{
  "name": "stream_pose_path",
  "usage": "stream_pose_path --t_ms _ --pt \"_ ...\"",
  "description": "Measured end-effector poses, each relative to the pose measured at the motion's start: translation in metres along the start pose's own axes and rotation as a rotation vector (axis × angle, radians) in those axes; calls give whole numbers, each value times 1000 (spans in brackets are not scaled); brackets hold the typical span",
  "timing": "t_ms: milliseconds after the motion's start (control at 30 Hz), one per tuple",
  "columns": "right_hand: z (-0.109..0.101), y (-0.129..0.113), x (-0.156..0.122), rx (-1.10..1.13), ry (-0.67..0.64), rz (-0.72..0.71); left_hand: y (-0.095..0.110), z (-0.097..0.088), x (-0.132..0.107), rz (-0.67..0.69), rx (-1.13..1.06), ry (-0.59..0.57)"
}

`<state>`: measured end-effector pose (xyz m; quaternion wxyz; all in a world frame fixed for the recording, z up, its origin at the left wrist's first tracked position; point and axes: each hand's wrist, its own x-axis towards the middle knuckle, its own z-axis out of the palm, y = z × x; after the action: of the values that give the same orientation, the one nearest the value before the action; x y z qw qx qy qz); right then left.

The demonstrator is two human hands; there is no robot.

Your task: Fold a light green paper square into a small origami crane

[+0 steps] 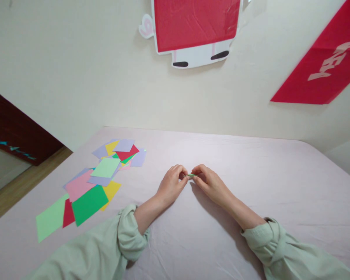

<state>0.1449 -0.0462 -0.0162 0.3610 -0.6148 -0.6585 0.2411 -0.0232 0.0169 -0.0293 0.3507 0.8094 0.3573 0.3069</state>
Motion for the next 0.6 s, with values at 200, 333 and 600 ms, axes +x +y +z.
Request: stream_pose_path --t_ms 200,333,600 --pt "-6 -9 -2 67 -39 63 5 -3 1 -119 -267 4" --pt "-3 -13 -3 184 2 114 10 -4 2 -146 -368 -5" --pt "4 -16 -5 266 -26 107 12 -7 2 -275 -561 -163"
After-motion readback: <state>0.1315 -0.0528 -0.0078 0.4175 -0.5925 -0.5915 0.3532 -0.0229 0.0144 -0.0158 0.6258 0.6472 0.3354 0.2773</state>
